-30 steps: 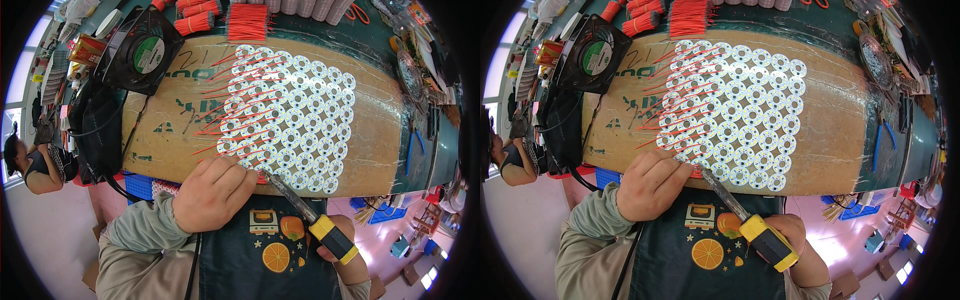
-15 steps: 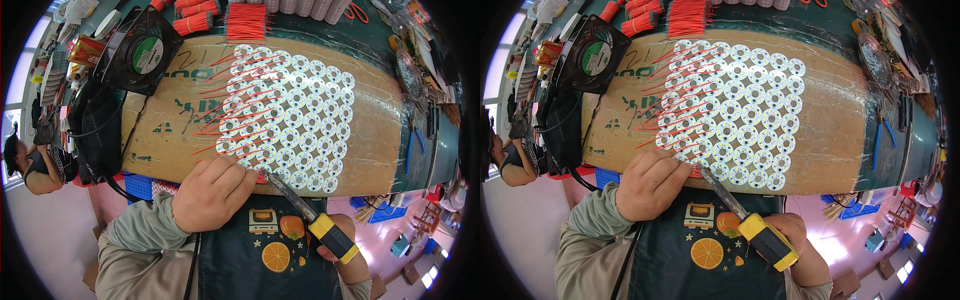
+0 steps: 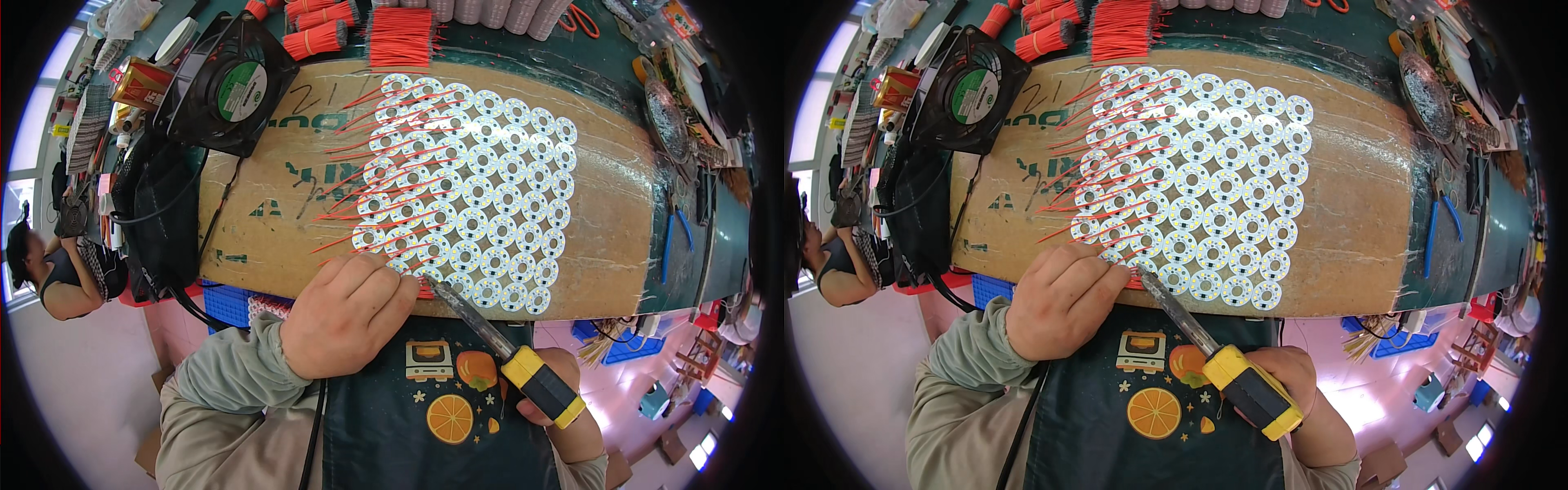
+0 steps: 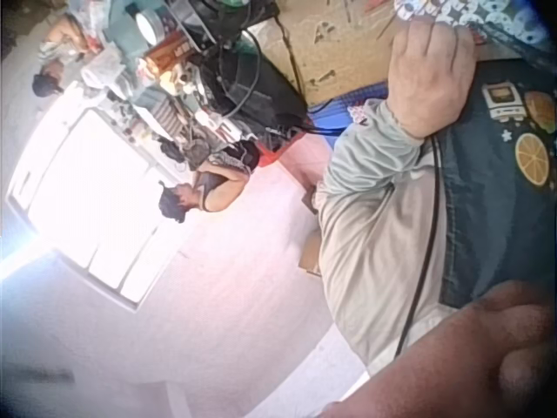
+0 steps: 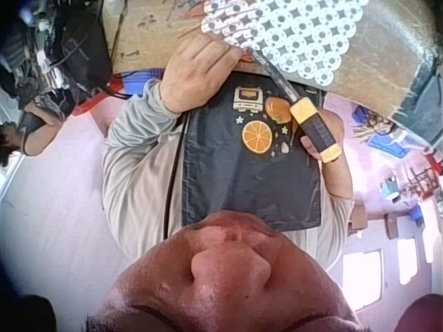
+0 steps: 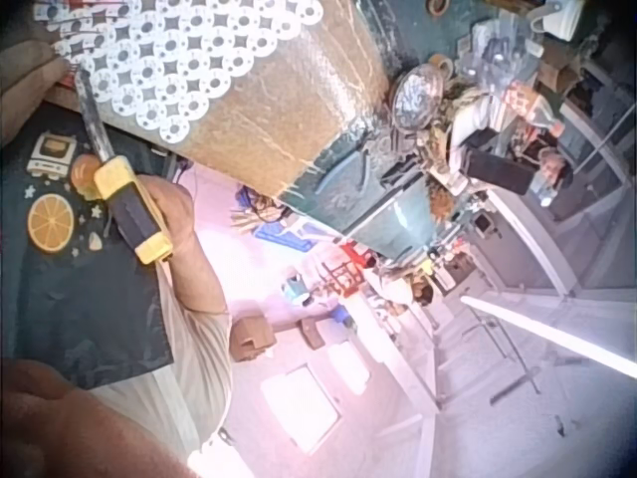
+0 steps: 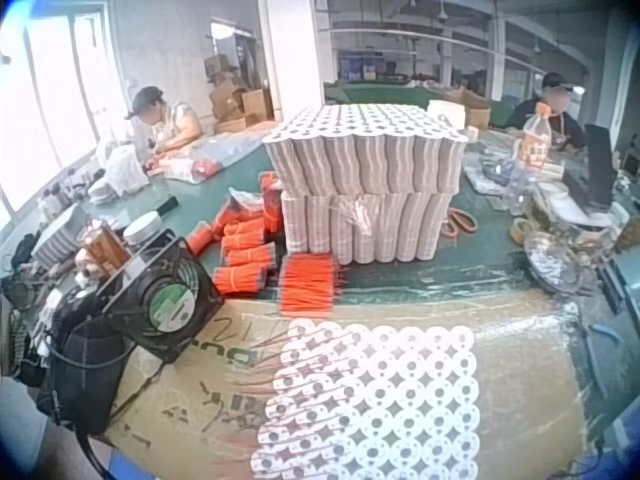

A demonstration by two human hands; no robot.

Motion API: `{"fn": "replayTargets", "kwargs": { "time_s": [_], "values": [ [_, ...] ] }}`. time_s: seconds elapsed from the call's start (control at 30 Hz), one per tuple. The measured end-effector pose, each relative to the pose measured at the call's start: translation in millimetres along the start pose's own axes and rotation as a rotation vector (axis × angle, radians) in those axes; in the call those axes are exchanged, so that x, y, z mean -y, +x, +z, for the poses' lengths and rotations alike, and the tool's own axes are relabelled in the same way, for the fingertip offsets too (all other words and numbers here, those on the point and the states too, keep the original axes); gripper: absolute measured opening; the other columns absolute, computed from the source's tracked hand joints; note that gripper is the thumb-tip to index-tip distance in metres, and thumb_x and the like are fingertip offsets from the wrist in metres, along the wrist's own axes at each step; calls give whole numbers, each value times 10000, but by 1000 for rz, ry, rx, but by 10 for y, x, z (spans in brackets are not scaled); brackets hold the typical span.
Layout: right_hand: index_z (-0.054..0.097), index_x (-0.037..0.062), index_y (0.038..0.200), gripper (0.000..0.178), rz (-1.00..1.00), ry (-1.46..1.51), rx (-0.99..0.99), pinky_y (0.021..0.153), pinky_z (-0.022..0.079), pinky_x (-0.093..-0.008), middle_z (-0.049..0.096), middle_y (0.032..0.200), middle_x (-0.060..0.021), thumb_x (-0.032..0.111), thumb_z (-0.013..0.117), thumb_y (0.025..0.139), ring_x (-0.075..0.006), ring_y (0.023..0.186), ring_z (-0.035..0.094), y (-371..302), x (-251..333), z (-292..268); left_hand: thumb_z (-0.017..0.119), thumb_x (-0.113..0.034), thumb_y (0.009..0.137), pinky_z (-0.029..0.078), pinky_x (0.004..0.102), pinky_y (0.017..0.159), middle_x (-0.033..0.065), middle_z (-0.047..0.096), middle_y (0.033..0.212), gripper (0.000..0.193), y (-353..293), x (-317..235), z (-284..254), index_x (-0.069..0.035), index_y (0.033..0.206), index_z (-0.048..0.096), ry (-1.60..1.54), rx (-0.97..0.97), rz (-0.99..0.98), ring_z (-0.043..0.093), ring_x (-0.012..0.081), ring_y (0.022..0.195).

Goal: The person attaches wires to circular LED boards on a panel, placing each wire by hand and soldering it to the board using a soldering iron.

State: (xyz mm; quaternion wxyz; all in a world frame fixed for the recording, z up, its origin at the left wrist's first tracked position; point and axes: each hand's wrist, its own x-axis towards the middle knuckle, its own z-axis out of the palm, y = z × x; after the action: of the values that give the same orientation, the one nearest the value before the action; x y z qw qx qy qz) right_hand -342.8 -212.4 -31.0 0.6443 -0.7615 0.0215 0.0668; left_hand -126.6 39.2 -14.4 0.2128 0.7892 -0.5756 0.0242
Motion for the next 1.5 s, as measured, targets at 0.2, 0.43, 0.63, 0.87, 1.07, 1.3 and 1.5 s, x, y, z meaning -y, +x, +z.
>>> {"fn": "replayTargets", "kwargs": {
  "time_s": [0.2, 0.43, 0.63, 0.87, 1.07, 1.3, 1.5],
  "values": [
    [669, -7, 1070, 442, -92, -35, 24, 634, 567, -299, 762, 878, -106, 169, 863, 714, -239, 739, 751, 28, -13, -43, 675, -81, 671, 510, 359, 736, 92, 618, 943, 407, 2, -3, 5, 17, 1067, 669, -1, -1, -5, 619, 268, 883],
    [663, -10, 1075, 452, -81, 132, 26, 634, 567, -291, 763, 879, -111, 163, 865, 711, -232, 734, 752, -34, -137, 2, 677, -79, 664, 505, 356, 726, 90, 613, 933, 406, 2, 2, 9, 18, 1058, 667, -5, -13, -2, 618, 268, 871],
    [672, -22, 1049, 408, -157, 231, -20, 639, 570, -294, 760, 873, -119, 133, 837, 709, -231, 727, 746, -54, -217, 31, 678, -80, 660, 508, 361, 734, 93, 613, 935, 415, 12, -9, 5, 20, 1062, 667, -7, -1, -4, 618, 272, 879],
    [673, -23, 1051, 412, -89, 135, 25, 638, 570, -297, 756, 864, -121, 133, 823, 701, -250, 725, 741, -8, -111, -41, 673, -80, 660, 518, 365, 756, 97, 616, 937, 419, 14, -16, 4, 23, 1066, 671, 4, 15, -5, 621, 276, 889],
    [689, -1, 1033, 389, -98, 23, 54, 623, 562, -303, 755, 858, -102, 145, 828, 700, -250, 706, 732, 16, -54, -31, 666, -81, 657, 523, 364, 769, 102, 625, 948, 434, 4, -5, -15, 29, 1077, 673, 4, 34, -4, 628, 277, 901],
    [691, 24, 994, 343, -58, -10, 68, 608, 556, -293, 755, 848, -85, 143, 832, 705, -233, 692, 730, 31, -24, -55, 663, -77, 672, 520, 365, 767, 104, 624, 946, 419, 1, -8, -10, 31, 1077, 672, 6, 28, -6, 627, 277, 899],
    [660, 15, 1006, 379, -79, -20, 51, 611, 562, -294, 753, 843, -104, 148, 848, 705, -244, 706, 738, -51, -120, -45, 667, -78, 676, 517, 365, 764, 104, 621, 942, 411, 4, 1, -19, 31, 1072, 669, -1, 32, -1, 624, 277, 893]
  ]
}}
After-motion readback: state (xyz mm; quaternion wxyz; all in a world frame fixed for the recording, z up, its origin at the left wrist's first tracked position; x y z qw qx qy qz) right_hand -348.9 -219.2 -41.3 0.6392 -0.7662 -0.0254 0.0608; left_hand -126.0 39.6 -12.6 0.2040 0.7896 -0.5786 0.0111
